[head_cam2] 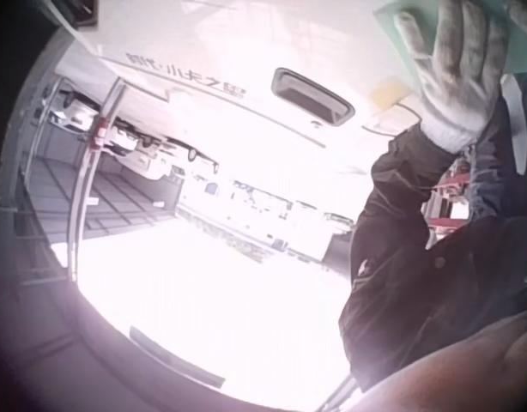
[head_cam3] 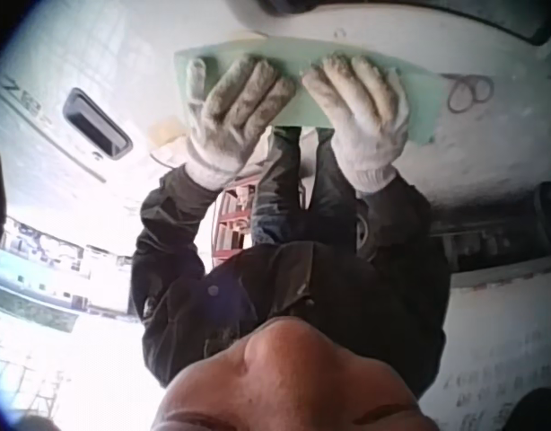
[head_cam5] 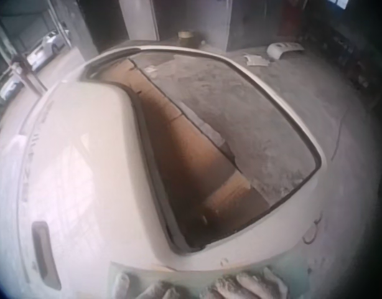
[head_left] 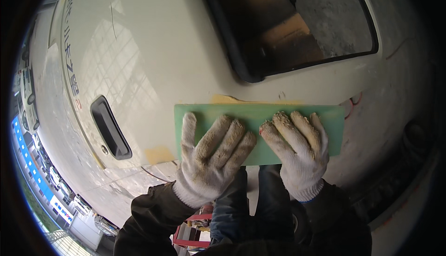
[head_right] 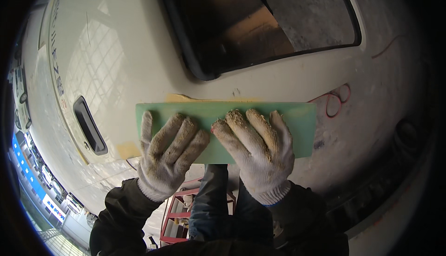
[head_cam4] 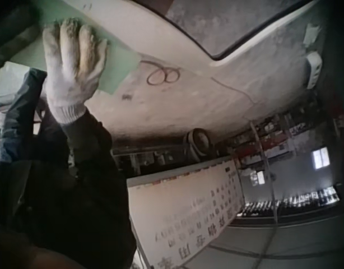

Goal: The person sands a car hood and a detached car door using a sanding block and sandpaper. They apply filler to the door and continue sanding both parts to smooth the surfaces.

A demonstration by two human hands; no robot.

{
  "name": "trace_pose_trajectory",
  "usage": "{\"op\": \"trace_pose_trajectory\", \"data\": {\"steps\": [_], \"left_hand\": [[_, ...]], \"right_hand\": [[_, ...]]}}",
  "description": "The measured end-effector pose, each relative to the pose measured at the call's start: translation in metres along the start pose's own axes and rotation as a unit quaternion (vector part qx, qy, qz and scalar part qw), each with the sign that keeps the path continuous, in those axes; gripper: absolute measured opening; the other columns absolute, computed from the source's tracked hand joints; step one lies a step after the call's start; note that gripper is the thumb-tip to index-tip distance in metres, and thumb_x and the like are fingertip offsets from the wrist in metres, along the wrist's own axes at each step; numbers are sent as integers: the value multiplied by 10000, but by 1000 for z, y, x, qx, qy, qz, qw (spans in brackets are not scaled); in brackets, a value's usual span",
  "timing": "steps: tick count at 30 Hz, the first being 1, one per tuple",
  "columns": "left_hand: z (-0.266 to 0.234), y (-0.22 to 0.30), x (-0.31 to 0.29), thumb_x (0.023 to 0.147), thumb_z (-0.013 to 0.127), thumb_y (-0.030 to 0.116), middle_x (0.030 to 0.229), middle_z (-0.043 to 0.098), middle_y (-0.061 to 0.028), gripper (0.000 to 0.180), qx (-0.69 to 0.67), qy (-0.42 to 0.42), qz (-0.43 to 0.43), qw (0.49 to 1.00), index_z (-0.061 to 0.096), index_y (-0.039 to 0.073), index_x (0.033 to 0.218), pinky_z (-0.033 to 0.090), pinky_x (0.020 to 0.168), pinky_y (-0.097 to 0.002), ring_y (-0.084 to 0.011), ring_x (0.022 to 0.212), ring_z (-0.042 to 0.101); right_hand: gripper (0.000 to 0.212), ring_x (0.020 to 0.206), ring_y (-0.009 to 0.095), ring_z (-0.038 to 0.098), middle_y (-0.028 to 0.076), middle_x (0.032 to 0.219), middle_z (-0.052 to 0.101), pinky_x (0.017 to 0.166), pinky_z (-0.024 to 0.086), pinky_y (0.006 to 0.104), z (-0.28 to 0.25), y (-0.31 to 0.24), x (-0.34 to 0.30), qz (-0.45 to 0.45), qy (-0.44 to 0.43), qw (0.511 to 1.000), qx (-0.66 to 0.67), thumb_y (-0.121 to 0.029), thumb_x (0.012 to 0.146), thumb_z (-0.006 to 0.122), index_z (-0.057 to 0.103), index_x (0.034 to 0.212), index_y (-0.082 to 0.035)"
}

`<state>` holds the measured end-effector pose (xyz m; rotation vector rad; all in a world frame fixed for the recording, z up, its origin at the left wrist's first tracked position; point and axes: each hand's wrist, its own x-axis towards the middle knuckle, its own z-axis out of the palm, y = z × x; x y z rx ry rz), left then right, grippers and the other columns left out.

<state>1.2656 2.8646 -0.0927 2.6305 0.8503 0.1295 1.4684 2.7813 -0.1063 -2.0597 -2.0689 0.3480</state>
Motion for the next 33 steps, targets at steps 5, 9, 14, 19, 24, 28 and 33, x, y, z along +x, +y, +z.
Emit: {"op": "trace_pose_trajectory", "data": {"steps": [5,9,14,19,24,28,33], "left_hand": [[2,22,-15,789,695,144,1434,561,-89,572,-3,-37,-42,998,644,156,1359,255,1183,-711,-333,1364,504],[8,43,-32,781,702,144,1419,571,-91,572,-14,-25,-65,997,648,155,1351,261,1175,-717,-344,1359,503],[23,86,-75,783,695,130,1316,666,-75,523,-79,-100,-89,988,679,146,1306,345,1174,-606,-284,1263,608],[38,127,-114,804,667,124,1288,678,-82,501,-154,-152,-115,969,674,108,1305,399,1131,-555,-277,1211,641],[33,121,-104,838,634,149,1278,665,-115,475,-165,-181,-90,965,635,77,1307,456,1082,-523,-297,1199,645],[30,119,-103,821,635,172,1083,652,-73,339,-132,-137,-93,977,647,57,1139,504,982,-383,-247,1085,646],[34,128,-106,774,645,148,955,652,-99,343,-164,-105,-105,975,664,8,1086,554,836,-374,-259,930,681]], "right_hand": [[321,1257,203,533,-63,1289,613,1093,441,502,3,7,-12,-26,2,1000,7,-299,860,677,762,1170,-290],[325,1263,192,522,-67,1302,602,1100,432,490,-2,10,-26,-47,-16,999,19,-307,852,676,762,1165,-292],[330,1197,188,577,-60,1260,638,1094,434,459,-7,8,-76,-47,-127,988,76,-241,891,587,761,1169,-274],[343,1061,231,659,-10,1145,709,929,549,399,9,0,-145,22,-241,958,152,-183,860,561,773,1129,-179],[346,1070,266,665,30,1181,706,928,548,407,4,3,-137,3,-235,958,164,-122,867,578,745,1170,-138],[406,1094,280,657,53,1237,685,960,534,414,10,2,-138,-13,-258,952,162,-73,858,596,710,1244,-129],[539,1192,268,618,46,1337,638,1024,504,408,8,-9,-136,-32,-339,926,160,-90,846,648,623,1380,-148]]}}
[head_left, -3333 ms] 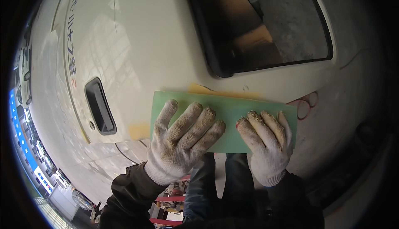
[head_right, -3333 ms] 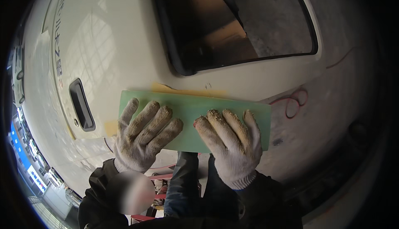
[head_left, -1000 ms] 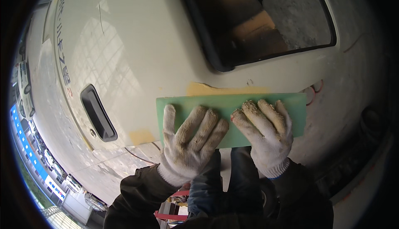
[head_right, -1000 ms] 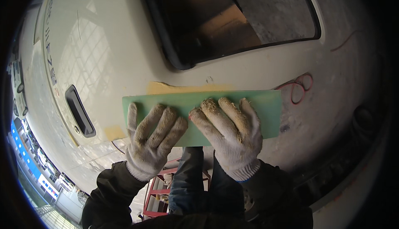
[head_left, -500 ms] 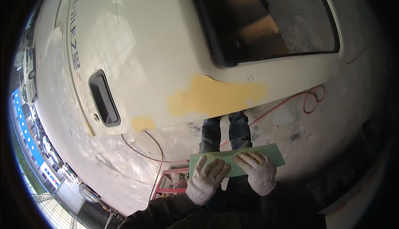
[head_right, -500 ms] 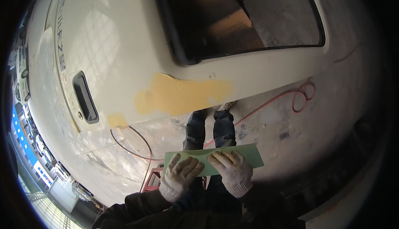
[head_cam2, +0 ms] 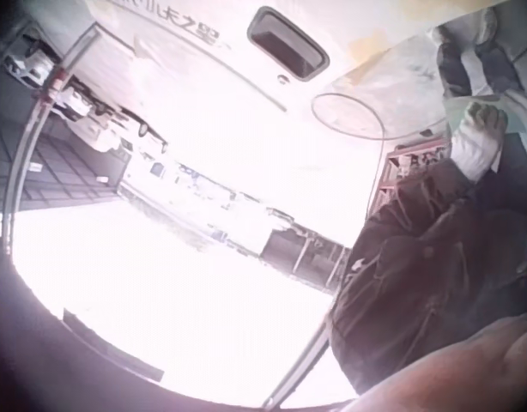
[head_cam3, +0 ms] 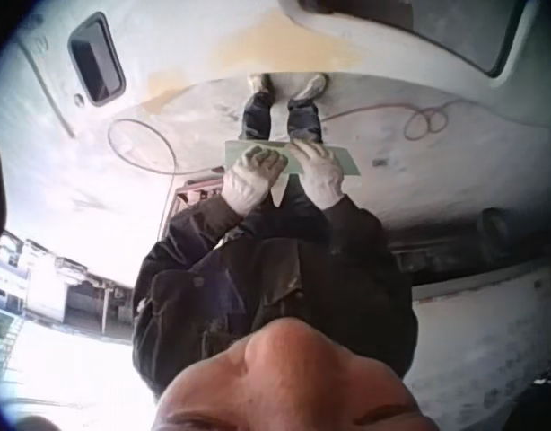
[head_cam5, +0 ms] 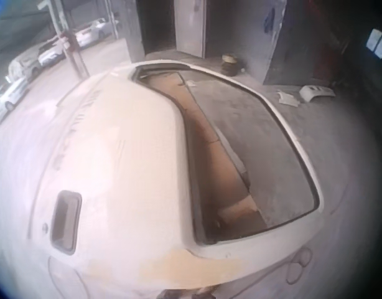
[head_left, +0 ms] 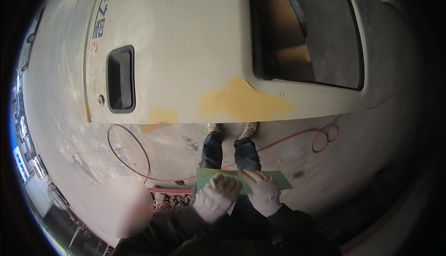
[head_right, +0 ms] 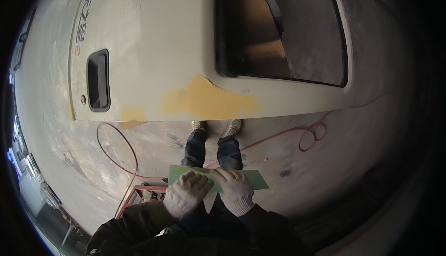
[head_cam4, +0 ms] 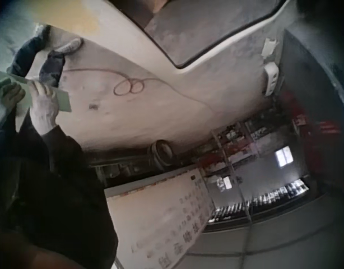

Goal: The person sands a car hood and a detached car door using a sanding block and sandpaper. They apply filler to the door and continue sanding both parts to smooth the surfaces.

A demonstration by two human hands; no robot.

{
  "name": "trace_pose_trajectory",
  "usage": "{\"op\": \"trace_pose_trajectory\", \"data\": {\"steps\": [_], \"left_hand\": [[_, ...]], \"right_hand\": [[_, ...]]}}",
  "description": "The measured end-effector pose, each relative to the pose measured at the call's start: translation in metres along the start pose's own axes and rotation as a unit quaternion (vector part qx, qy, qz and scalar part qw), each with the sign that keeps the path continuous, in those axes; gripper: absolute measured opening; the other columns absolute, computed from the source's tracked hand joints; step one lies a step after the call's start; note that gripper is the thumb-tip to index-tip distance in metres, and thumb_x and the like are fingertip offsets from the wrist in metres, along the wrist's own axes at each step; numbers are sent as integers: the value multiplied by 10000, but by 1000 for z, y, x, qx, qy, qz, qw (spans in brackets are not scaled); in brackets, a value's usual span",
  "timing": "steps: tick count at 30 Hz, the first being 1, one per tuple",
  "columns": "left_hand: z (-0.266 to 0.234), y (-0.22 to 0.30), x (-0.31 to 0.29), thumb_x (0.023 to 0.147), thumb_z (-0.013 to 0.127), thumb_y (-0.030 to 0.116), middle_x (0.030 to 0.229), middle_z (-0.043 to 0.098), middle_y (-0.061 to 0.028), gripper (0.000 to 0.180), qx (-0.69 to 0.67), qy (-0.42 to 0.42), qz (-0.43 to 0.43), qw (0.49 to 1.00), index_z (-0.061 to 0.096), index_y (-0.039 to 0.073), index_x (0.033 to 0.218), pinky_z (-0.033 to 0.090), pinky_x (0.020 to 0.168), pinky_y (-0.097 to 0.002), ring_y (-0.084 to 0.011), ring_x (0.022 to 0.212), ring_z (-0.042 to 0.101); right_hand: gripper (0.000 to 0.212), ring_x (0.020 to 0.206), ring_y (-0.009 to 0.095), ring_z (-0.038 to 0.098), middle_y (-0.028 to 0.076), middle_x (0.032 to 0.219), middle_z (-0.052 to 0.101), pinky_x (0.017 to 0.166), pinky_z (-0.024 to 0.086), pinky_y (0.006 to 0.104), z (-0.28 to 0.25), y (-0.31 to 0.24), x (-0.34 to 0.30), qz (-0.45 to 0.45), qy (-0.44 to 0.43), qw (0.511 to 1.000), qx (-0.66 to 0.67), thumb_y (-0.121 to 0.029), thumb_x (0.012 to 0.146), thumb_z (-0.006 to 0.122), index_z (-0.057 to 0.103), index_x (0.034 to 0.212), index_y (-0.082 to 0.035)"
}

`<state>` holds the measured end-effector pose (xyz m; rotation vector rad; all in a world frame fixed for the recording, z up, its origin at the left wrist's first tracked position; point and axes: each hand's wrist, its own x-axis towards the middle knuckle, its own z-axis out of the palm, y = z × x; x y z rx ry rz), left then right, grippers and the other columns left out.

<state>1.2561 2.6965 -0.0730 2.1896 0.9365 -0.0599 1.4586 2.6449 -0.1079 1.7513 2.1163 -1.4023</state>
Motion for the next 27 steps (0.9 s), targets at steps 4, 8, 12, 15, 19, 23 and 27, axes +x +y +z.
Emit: {"op": "trace_pose_trajectory", "data": {"steps": [4,8,12,15,19,23,27], "left_hand": [[7,20,-8,764,651,133,1067,697,-110,354,-19,67,4,998,681,25,1099,562,839,-377,-259,972,693],[28,64,-30,800,648,106,1169,719,-53,422,-102,235,-5,966,677,80,1221,552,884,-385,-233,998,671],[58,105,-68,833,684,118,1183,724,-92,421,-363,200,-92,905,683,60,1251,548,937,-381,-305,1076,689],[101,133,-94,896,687,136,1148,735,-108,386,-478,198,-230,824,677,53,1273,547,943,-411,-367,1038,686],[177,164,-131,986,709,261,1264,720,-156,535,-757,191,-360,510,574,-40,1407,537,972,-354,-245,1178,686],[220,175,-169,982,725,258,1543,490,-222,785,-834,391,-241,306,319,-75,1565,476,1037,-286,-172,1285,573],[255,201,-229,1000,703,292,1498,534,-173,733,-792,562,-184,154,369,-63,1547,523,896,-281,-160,1094,627]], "right_hand": [[517,1212,267,628,53,1361,643,1016,520,403,2,1,11,-51,-2,999,-8,-116,882,653,616,1395,-159],[453,1167,303,665,90,1336,674,976,549,399,0,6,20,-114,-14,993,7,-114,920,623,642,1372,-131],[355,1087,323,702,127,1244,718,943,565,364,1,-13,17,-185,40,974,128,-116,945,644,698,1293,-79],[293,991,303,722,166,1150,735,878,562,338,8,-52,11,-171,-34,948,265,-130,985,651,698,1252,-18],[242,849,132,653,87,954,731,745,506,297,43,-101,-3,-8,-134,924,357,-195,1023,669,708,1086,35],[327,876,267,670,155,1017,703,765,539,355,109,-104,-17,-246,-83,956,134,-3,914,669,664,1240,24],[363,1056,248,645,107,1177,674,931,519,389,192,-155,-50,101,-233,836,486,-245,1029,617,603,1308,-13]]}}
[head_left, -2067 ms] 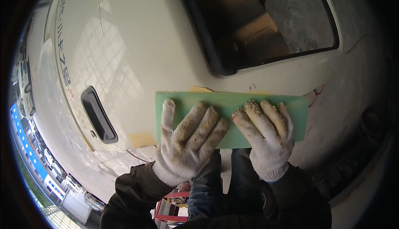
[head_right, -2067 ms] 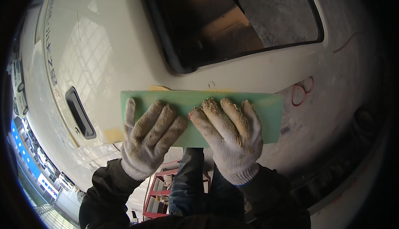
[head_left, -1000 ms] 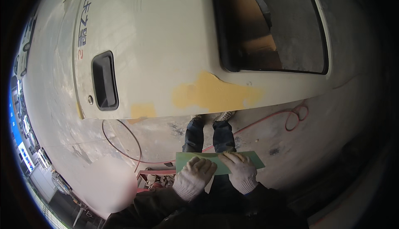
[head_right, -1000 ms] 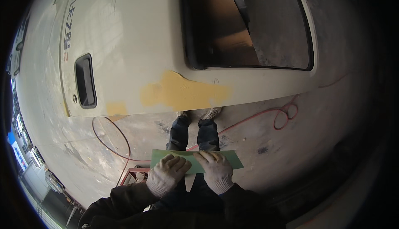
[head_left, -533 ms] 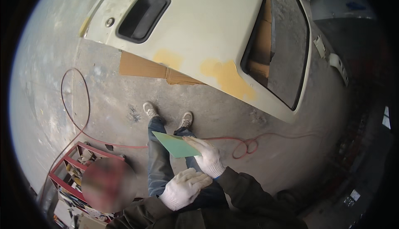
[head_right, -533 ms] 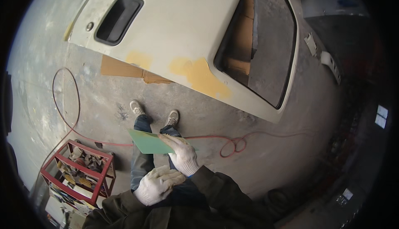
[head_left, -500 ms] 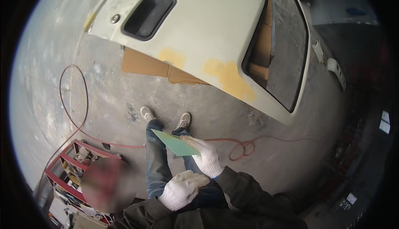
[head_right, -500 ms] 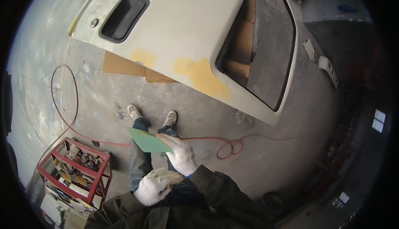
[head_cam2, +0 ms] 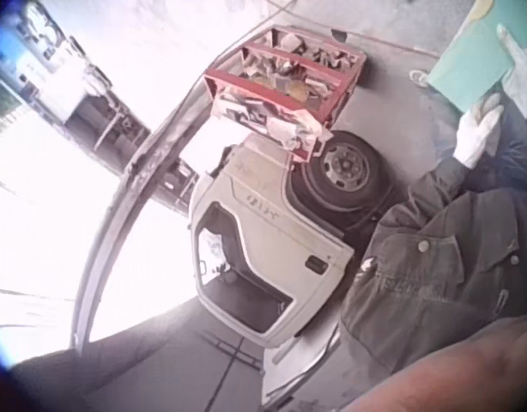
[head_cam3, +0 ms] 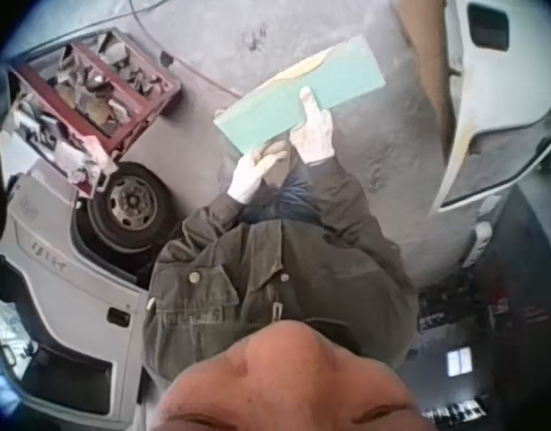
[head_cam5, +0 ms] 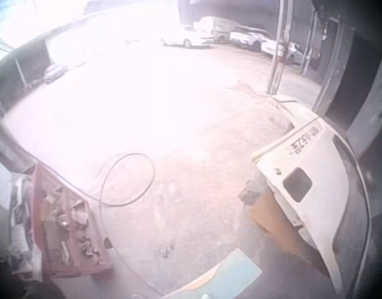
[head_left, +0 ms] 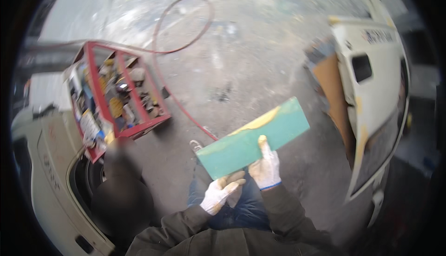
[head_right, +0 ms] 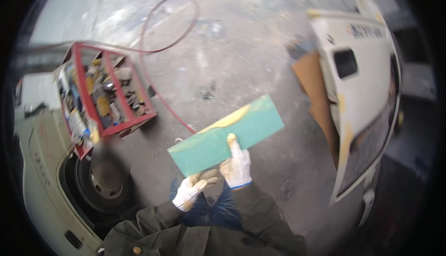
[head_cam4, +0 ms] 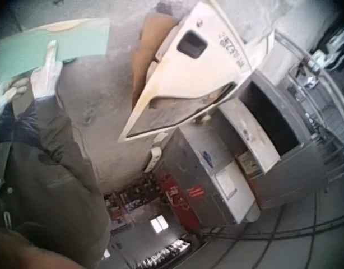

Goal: The person sands a car hood and a detached car door using a sanding block and sandpaper. They apply filler to the door and continue sanding both parts to smooth the surfaces.

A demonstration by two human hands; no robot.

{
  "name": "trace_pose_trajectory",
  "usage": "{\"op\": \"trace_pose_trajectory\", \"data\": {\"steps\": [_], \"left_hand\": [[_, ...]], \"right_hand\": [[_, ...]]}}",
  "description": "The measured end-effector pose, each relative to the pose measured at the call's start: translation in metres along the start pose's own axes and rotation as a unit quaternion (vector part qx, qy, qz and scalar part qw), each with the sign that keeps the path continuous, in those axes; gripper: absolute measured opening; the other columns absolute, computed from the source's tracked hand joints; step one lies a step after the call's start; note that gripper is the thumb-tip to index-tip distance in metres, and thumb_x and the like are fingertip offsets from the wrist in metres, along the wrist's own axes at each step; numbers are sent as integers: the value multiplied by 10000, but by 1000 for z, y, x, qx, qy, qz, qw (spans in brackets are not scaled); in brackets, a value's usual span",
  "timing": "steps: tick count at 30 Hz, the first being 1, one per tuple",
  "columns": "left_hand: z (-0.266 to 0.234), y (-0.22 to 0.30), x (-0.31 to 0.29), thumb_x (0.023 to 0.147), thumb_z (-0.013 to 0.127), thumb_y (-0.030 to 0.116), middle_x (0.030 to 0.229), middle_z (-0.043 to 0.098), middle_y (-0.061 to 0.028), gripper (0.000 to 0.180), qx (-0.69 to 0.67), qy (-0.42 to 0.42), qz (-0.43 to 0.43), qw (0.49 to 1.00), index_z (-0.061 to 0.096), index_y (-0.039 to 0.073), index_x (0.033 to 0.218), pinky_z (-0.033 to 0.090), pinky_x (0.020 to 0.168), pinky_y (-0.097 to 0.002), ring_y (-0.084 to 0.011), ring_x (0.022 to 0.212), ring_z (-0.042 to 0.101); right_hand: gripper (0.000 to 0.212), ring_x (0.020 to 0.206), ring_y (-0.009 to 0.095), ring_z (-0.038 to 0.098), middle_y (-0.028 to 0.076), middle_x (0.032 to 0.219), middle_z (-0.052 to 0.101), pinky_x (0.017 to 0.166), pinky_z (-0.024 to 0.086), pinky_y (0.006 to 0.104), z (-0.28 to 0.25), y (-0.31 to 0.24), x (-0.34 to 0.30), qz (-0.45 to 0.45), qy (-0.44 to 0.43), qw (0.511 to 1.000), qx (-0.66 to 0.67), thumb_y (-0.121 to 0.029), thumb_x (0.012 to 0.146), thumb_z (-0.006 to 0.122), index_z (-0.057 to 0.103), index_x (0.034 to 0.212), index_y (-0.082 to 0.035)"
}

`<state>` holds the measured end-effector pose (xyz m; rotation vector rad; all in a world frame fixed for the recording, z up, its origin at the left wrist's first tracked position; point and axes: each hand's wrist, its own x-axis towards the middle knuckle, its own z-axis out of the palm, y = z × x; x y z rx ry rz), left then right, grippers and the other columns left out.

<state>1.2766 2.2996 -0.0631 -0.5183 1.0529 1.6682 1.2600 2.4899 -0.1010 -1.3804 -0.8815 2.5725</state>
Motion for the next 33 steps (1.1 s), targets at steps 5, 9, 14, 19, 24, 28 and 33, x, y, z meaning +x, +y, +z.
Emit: {"op": "trace_pose_trajectory", "data": {"steps": [5,9,14,19,24,28,33], "left_hand": [[-63,36,-66,973,756,268,1199,699,-60,390,2,152,176,973,673,8,1251,522,921,-305,-137,1065,628],[-129,18,-108,999,721,255,1079,714,-63,329,-37,216,239,946,680,7,1211,540,867,-313,-152,983,651],[-204,71,-221,1090,517,357,936,726,-173,440,-34,245,432,867,665,-57,1067,607,784,-426,-250,796,709],[-261,81,-304,1063,481,559,898,694,-116,533,-312,498,461,665,565,70,1260,615,804,-427,-181,686,646],[-313,75,-328,1075,494,519,977,650,-29,415,-391,505,510,577,522,165,1291,558,882,-350,-75,751,528],[-334,59,-320,1079,508,495,1016,631,-29,403,-421,472,502,590,502,179,1328,541,880,-337,-74,781,510],[-338,86,-288,1054,526,552,1077,628,-97,514,-443,458,479,603,499,127,1343,539,915,-397,-130,800,514]], "right_hand": [[591,1240,328,620,165,1346,640,1054,507,508,76,84,-33,157,-151,973,76,-470,1047,559,529,1404,0],[585,1199,285,625,152,1340,620,1001,539,472,130,155,-74,181,-171,967,-58,-356,994,690,506,1414,8],[799,1219,299,613,207,1364,575,1014,540,449,199,179,-86,277,-413,851,-170,-278,837,871,459,1436,52],[751,1178,203,633,174,1441,556,1025,532,359,283,257,-38,177,-345,853,-349,-215,987,716,325,1562,67],[692,1071,174,640,102,1308,626,919,539,334,365,320,20,168,-281,875,-356,-209,1009,689,342,1564,16],[546,1035,177,671,95,1240,666,864,559,328,409,335,8,153,-275,849,-424,-217,999,698,470,1439,9],[412,989,198,717,101,1156,710,816,595,329,402,339,51,139,-316,807,-479,-202,968,725,590,1302,-2]]}}
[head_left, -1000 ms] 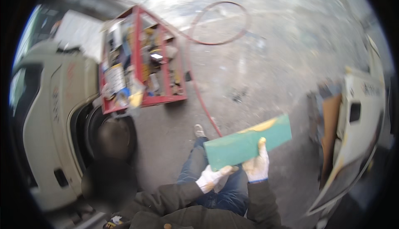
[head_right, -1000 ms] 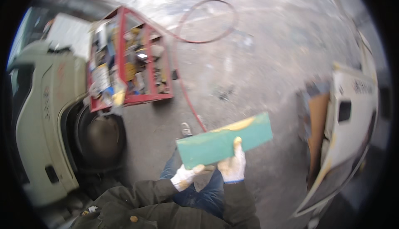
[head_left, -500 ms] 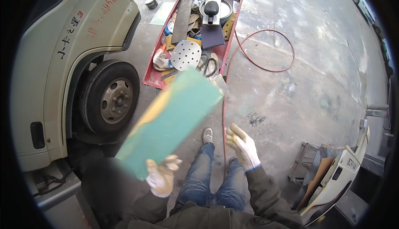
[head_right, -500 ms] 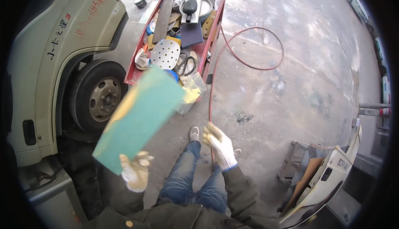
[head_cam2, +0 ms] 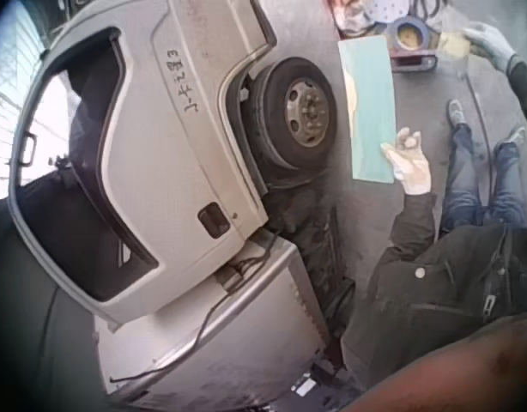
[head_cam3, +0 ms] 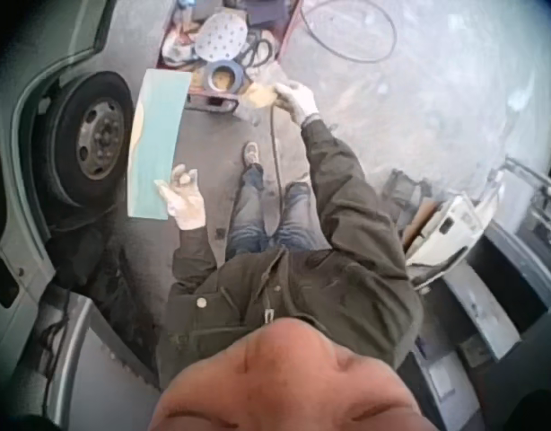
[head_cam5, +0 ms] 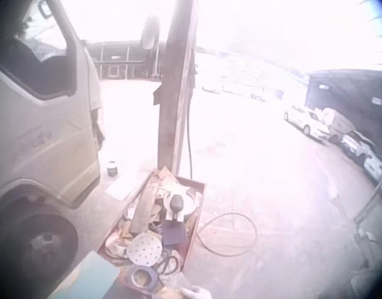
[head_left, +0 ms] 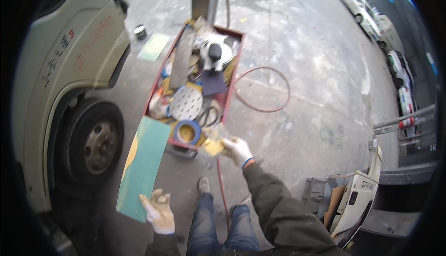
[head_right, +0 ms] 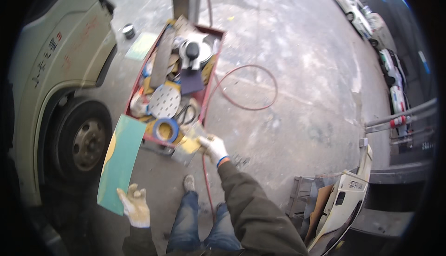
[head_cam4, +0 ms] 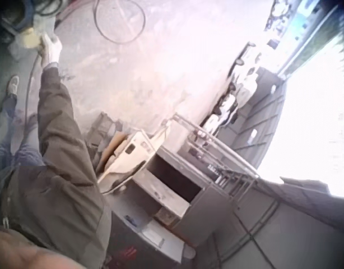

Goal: The person sands a car hood and a detached car door using a sanding block and sandpaper. They apply filler to the door and continue sanding both parts to smooth the surfaces.

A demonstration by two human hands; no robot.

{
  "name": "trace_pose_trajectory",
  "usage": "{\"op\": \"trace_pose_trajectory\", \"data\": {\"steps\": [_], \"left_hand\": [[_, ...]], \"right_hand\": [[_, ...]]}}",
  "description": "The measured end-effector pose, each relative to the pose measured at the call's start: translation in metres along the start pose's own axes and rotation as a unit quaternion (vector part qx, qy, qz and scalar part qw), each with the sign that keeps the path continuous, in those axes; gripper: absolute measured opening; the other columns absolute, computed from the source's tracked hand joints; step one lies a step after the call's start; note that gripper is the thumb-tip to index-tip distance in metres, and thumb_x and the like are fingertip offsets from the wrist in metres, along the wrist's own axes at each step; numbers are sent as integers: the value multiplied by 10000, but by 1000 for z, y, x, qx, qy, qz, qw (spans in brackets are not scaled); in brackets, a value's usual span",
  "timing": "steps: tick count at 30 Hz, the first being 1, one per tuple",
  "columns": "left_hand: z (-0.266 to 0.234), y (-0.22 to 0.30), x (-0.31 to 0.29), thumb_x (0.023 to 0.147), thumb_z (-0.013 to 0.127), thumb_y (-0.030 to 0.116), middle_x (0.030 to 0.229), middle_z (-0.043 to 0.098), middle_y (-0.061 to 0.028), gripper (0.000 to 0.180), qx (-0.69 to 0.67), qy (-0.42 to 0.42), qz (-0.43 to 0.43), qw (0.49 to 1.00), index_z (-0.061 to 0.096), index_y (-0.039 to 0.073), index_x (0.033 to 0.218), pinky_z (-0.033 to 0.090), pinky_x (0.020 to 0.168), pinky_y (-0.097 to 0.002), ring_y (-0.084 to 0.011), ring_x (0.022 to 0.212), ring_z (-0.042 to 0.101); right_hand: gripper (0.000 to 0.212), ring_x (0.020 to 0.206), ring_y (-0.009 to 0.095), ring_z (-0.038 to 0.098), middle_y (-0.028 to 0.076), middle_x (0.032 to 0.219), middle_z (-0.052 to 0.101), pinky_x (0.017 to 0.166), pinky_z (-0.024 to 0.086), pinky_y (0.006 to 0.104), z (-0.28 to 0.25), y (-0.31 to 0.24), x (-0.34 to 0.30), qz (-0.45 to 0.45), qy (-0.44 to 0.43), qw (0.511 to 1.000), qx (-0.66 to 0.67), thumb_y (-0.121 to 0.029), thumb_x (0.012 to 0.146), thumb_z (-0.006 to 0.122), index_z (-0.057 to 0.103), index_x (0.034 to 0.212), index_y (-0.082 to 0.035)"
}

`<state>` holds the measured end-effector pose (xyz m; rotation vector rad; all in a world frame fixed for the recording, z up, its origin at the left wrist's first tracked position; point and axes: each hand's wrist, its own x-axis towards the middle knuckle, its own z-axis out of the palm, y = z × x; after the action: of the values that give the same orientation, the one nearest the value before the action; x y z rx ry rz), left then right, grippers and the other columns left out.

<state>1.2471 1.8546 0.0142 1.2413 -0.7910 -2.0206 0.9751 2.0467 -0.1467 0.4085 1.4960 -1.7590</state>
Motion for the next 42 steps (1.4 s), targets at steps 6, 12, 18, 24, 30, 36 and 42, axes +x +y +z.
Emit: {"op": "trace_pose_trajectory", "data": {"steps": [6,12,18,24,30,36,42], "left_hand": [[22,-47,41,1062,552,489,1084,629,-62,500,-18,-33,-7,999,508,74,1338,555,833,-278,-106,812,536],[110,-55,22,1084,514,419,1232,629,-145,489,8,-90,-19,996,501,39,1391,557,884,-287,-156,981,590],[137,-99,-24,1103,452,214,1179,662,-101,577,484,-217,328,781,251,70,1624,552,864,-285,-169,1010,653],[229,-120,-161,1098,503,395,801,643,-35,393,196,-376,-14,906,617,27,1021,521,657,-261,-116,692,595],[267,-225,-291,1053,596,409,728,476,63,411,232,-435,-92,865,556,103,1325,315,417,-184,-21,493,334],[274,-354,-403,1091,528,372,734,522,-3,371,230,-641,-117,722,602,10,1120,267,374,-220,-95,456,345],[307,-437,-487,1079,501,222,819,601,-65,329,280,-681,-157,658,565,29,1337,391,415,-201,-101,515,451]], "right_hand": [[287,919,129,703,32,1102,720,753,592,279,-2,5,-35,6,1,991,132,-197,988,715,651,1224,-46],[303,952,206,723,119,1130,710,755,635,330,26,-34,-147,-105,50,965,237,-71,983,690,596,1254,27],[258,964,132,701,107,1071,735,829,603,274,31,-86,-283,-286,140,930,184,-10,935,744,660,1171,55],[257,989,131,698,81,1079,743,871,580,265,-60,-80,-394,-403,150,864,263,-10,906,780,705,1148,33],[187,973,137,684,74,1114,696,870,576,275,-214,10,-475,-477,240,688,492,-67,988,696,647,1154,3],[504,1015,319,625,164,1166,644,896,516,400,-352,195,-581,-212,709,672,31,36,855,595,559,1357,5],[210,846,54,648,-21,976,691,740,530,229,-445,281,-665,-177,621,467,604,-244,1018,677,683,1116,-58]]}}
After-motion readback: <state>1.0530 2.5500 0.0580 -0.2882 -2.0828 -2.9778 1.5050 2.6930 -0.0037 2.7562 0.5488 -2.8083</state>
